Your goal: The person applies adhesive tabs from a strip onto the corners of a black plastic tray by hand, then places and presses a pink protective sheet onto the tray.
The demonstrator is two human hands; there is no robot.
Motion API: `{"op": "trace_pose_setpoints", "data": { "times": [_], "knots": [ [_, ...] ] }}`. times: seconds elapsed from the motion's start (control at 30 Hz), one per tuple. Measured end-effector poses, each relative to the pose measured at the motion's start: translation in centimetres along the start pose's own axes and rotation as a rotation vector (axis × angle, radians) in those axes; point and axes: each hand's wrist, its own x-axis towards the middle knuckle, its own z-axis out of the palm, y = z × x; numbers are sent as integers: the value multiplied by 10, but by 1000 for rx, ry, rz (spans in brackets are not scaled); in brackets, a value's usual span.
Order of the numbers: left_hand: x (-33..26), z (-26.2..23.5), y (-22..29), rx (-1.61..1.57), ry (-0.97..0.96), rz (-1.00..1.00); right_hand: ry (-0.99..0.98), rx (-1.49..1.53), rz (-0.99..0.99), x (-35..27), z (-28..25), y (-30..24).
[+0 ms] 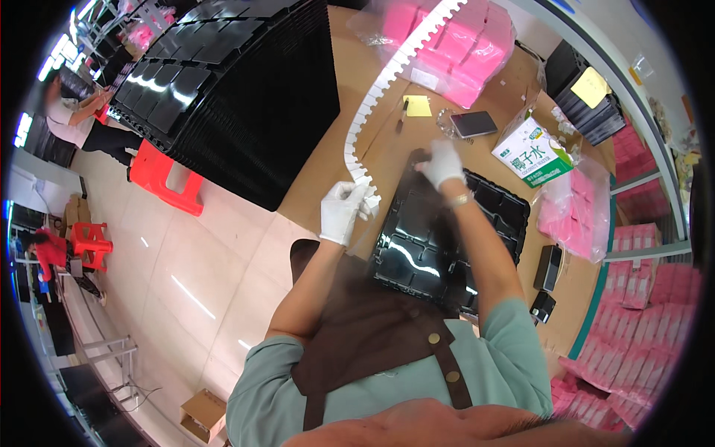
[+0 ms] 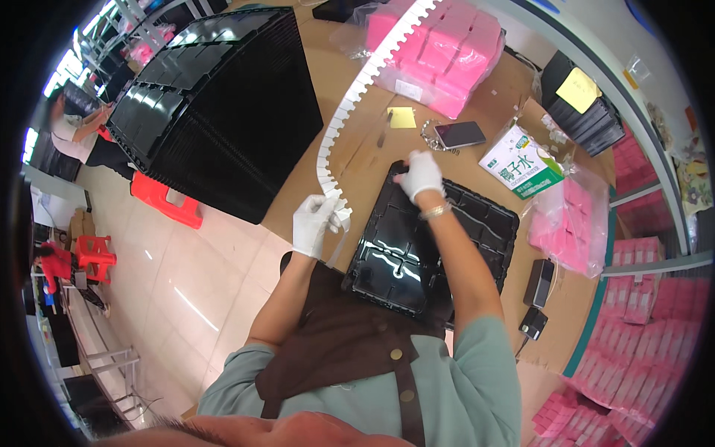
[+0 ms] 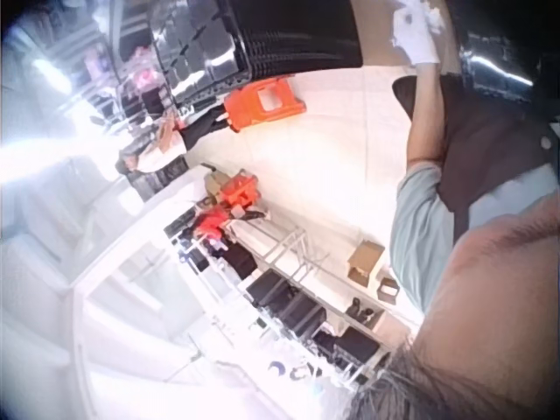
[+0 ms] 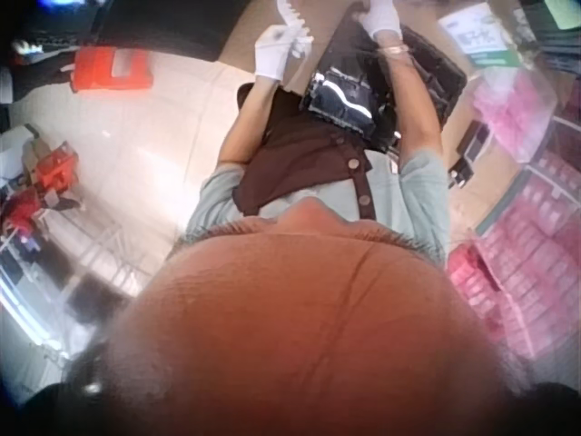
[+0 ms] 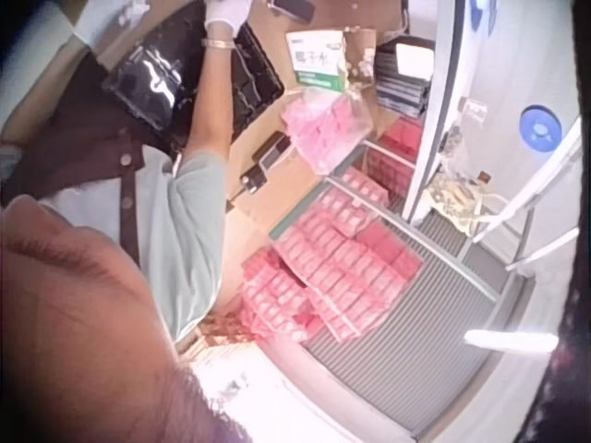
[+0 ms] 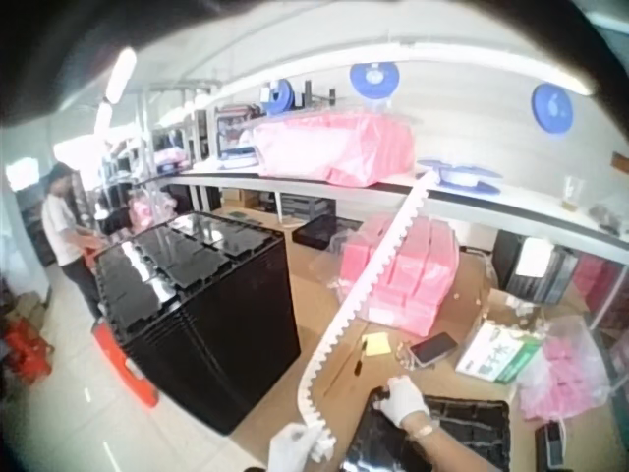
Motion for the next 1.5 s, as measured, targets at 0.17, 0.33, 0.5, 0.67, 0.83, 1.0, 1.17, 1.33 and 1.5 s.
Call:
{"op": "trace_pose_setpoints", "data": {
  "times": [0.17,0.33,0.5,0.67,0.83,1.0,1.17,1.33,1.5],
  "knots": [
    [-3,0,-16,-74,-26,49,-191,960,-204,-92,6,-61],
    [-9,12,-7,-51,-31,6,-155,1209,13,-112,23,-58],
    [8,11,-2,-81,-262,-222,30,1048,-40,-123,25,-47],
    [0,25,10,-353,14,-149,248,1203,-139,-139,-1,-43],
    [7,-4,3,-192,22,-56,-250,317,-398,-153,29,-13],
    [-4,-3,7,-104,16,-72,-206,-87,-356,-176,33,-44],
    [-13,0,-1,-62,-19,-25,-213,241,-151,-160,21,-37],
    [-26,13,-11,-39,-76,20,-150,1204,-63,-142,5,-56],
    [-22,22,9,-150,-132,-115,-70,1192,4,-145,-1,-53]
  ]
}}
